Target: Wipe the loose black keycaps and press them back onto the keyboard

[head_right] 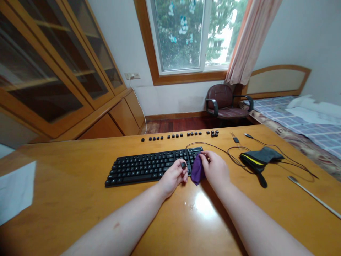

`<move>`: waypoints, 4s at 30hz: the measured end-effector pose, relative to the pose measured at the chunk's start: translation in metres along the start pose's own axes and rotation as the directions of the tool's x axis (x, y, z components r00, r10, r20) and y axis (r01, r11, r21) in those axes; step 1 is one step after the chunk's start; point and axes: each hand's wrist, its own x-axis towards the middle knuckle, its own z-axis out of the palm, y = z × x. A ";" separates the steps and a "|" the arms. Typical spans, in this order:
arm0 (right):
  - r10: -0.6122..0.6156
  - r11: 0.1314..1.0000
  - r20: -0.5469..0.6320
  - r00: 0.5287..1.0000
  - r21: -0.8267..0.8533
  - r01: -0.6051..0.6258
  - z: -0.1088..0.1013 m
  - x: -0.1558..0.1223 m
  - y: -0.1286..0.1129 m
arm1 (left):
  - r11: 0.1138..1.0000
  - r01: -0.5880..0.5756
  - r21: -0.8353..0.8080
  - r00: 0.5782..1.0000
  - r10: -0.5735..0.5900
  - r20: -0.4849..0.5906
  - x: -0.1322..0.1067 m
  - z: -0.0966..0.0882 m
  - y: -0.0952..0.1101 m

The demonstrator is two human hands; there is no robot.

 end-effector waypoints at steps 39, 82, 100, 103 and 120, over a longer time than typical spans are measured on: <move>-0.421 0.852 0.126 0.898 0.395 0.344 -0.013 -0.016 -0.018 | 0.998 0.030 0.058 1.000 -0.029 -0.009 -0.003 0.004 0.003; -0.467 0.862 0.221 0.856 0.332 0.384 0.007 -0.016 -0.013 | 0.997 0.066 0.050 0.998 -0.067 0.005 -0.005 0.004 0.000; -0.092 0.676 0.326 0.941 0.715 -0.181 0.011 -0.016 -0.011 | 0.996 0.047 0.078 0.998 -0.050 0.044 -0.004 0.006 0.003; -0.157 0.700 0.310 0.938 0.705 -0.115 0.008 -0.014 -0.011 | 0.994 0.073 0.084 0.997 -0.075 0.021 -0.004 0.009 0.005; 0.125 0.583 0.421 0.899 0.702 -0.410 0.017 -0.019 -0.018 | 1.000 0.021 0.017 0.997 -0.023 0.073 -0.003 0.003 0.001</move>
